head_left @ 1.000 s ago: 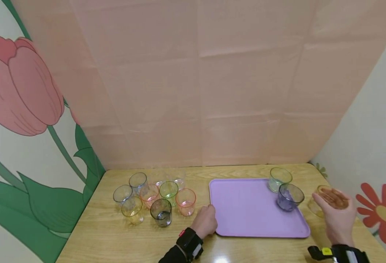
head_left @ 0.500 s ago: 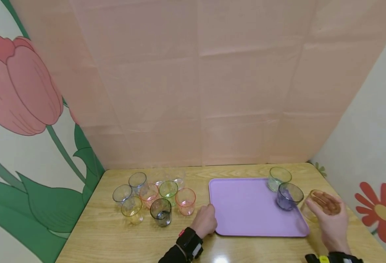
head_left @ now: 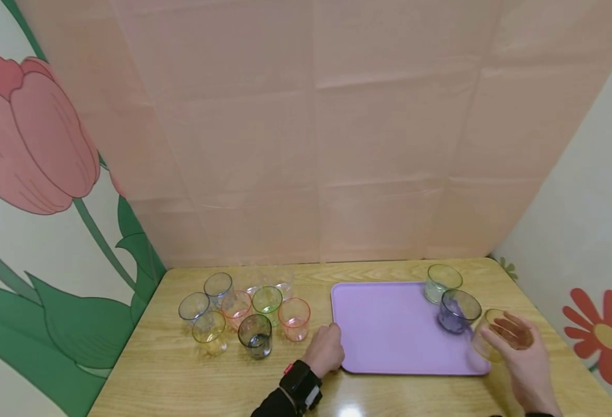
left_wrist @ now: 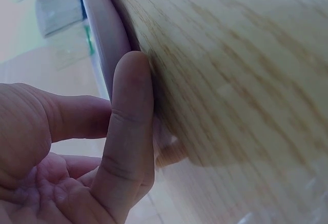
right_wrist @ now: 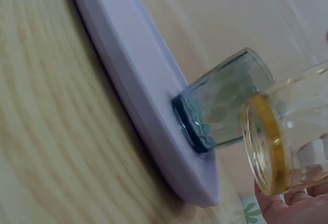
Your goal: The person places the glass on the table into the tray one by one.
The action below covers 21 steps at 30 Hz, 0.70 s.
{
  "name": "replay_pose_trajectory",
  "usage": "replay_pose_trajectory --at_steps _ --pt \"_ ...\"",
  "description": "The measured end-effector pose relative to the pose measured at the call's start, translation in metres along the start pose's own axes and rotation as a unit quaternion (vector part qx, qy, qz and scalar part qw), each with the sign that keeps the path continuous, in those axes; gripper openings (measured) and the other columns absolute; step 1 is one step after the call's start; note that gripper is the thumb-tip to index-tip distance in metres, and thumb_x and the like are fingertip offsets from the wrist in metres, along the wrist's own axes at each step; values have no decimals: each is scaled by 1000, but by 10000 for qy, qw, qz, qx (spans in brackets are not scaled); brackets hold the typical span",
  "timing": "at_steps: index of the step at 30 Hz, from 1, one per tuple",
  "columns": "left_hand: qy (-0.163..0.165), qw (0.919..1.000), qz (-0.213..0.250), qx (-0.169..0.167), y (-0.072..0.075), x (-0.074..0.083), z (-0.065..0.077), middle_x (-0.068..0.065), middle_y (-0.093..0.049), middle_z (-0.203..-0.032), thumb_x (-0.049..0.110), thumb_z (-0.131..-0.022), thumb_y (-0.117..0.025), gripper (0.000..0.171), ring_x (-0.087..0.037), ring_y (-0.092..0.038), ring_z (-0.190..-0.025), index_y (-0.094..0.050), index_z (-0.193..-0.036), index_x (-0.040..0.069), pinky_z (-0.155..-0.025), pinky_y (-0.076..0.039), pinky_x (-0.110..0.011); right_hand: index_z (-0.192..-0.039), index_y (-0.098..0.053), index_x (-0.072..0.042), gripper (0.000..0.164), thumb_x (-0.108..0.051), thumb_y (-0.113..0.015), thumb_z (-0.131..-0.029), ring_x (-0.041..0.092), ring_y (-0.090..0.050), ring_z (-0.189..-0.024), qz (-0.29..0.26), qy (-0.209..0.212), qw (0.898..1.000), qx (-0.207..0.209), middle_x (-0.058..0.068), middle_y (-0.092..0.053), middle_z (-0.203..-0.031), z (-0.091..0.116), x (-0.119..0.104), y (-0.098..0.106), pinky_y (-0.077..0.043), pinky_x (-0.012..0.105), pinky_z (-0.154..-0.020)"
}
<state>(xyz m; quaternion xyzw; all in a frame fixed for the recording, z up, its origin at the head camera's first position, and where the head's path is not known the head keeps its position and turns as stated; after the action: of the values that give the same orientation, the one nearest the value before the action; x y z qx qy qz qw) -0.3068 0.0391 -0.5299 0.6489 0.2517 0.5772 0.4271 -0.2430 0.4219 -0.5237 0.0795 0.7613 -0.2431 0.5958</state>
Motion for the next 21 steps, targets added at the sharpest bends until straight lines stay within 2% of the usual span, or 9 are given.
replay_pose_trajectory --at_steps 5,13,21 --pt "-10 10000 10 -4 -1 -1 1 -14 -59 -72 -3 -79 -65 10 -21 -52 -60 -60 -88 -2 -49 -43 -29 -134 -46 -13 61 16 -65 -83 0 -65 -97 -74 -167 9993 -316 -10 -68 -110 7 6 -5 -52 12 -77" --pt "-19 10000 -3 28 0 -1 2 -15 -60 -73 -3 -78 -67 12 -22 -53 -61 -59 -87 -1 -50 -44 -30 -137 -46 -24 63 6 -69 -86 -8 -61 -99 807 -318 9951 -477 -19 -66 -111 13 8 -5 -48 7 -76" --pt "5 10000 18 -24 -1 -1 0 -15 -59 -74 -3 -80 -66 12 -21 -53 -60 -60 -90 -2 -50 -43 -29 -137 -44 -28 66 6 -68 -87 -9 -63 -95 884 -549 9924 -658 -23 -68 -107 16 15 -6 -51 10 -72"
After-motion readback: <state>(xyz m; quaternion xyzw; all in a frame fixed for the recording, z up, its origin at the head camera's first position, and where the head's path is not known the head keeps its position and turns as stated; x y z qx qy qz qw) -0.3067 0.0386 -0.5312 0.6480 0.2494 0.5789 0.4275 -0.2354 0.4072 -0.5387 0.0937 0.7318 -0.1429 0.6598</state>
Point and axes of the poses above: each hand's wrist, its own z-axis away from the middle knuckle, its own y-axis out of the back of the hand, x = y × z, the point moved 9 cm from there along -z, towards the middle knuckle
